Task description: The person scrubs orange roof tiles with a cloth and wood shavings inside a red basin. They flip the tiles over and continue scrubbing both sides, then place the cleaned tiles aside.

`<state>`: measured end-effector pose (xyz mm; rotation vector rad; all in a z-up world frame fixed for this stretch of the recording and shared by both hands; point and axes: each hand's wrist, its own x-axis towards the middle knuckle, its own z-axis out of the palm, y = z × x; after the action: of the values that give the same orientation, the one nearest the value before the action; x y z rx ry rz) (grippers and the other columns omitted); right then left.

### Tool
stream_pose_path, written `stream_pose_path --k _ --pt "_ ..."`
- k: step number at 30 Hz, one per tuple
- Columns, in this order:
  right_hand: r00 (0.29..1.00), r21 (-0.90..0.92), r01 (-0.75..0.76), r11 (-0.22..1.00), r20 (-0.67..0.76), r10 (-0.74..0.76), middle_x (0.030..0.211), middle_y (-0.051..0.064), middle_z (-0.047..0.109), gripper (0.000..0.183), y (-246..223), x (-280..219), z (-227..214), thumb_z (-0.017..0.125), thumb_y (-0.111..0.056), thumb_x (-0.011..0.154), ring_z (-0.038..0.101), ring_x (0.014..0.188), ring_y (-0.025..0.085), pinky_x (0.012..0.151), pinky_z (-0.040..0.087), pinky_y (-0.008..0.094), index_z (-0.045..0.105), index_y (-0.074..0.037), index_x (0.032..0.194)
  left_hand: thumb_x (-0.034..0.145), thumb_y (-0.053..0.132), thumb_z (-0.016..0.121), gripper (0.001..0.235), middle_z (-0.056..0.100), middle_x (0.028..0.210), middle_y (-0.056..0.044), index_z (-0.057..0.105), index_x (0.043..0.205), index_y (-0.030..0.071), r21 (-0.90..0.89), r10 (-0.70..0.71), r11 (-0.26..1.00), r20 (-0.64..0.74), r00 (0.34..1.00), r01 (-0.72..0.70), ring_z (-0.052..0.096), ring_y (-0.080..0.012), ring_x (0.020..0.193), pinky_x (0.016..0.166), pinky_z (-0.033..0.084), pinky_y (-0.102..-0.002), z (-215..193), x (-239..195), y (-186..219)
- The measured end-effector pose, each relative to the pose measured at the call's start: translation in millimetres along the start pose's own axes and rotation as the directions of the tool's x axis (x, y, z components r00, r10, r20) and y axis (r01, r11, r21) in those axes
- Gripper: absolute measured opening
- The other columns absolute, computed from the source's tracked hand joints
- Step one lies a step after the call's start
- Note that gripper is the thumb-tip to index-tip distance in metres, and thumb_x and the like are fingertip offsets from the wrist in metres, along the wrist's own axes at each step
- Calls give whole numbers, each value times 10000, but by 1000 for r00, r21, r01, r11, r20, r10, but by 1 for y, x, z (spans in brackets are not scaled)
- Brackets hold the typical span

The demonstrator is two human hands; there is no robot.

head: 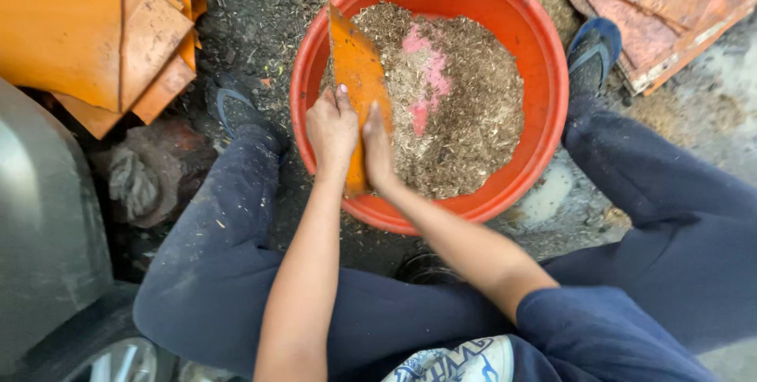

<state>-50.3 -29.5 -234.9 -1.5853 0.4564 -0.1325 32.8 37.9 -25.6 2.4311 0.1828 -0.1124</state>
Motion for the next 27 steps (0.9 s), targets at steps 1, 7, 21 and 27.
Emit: stream_pose_path --k 1,7,21,27 --pt "997 -9 70 997 19 -70 1686 251 277 612 -2 -6 -6 346 -312 1107 242 1579 333 1284 156 391 288 64 1587 1020 301 558 367 664 734 -272 675 846 0 -8 -14 1000 -6 1000 14 669 -463 721 637 490 -561 4 -2 -2" --pt "937 -214 -350 912 -86 339 1501 303 499 464 -11 -9 -2 419 -246 1105 505 1377 383 1136 371 437 493 59 1447 1013 264 553 312 662 771 -286 687 906 3 1 166 986 -90 982 -167 662 -484 737 658 492 -576 -9 3 -7" --pt "990 -161 -116 980 -101 100 1389 261 618 439 -43 -28 -15 452 -93 1017 606 1301 370 1115 438 425 563 16 1428 1027 314 547 381 642 720 -285 648 832 2 -20 1 1000 30 1000 0 666 -472 707 627 484 -573 -2 -6 -2" --pt "997 -8 -12 1000 -76 11 1510 238 548 625 -25 -30 -8 364 129 848 546 1407 348 1185 407 379 544 38 1440 1037 292 540 364 646 719 -284 644 849 -1 7 61 998 -11 998 -61 664 -470 704 630 484 -572 -13 3 -3"
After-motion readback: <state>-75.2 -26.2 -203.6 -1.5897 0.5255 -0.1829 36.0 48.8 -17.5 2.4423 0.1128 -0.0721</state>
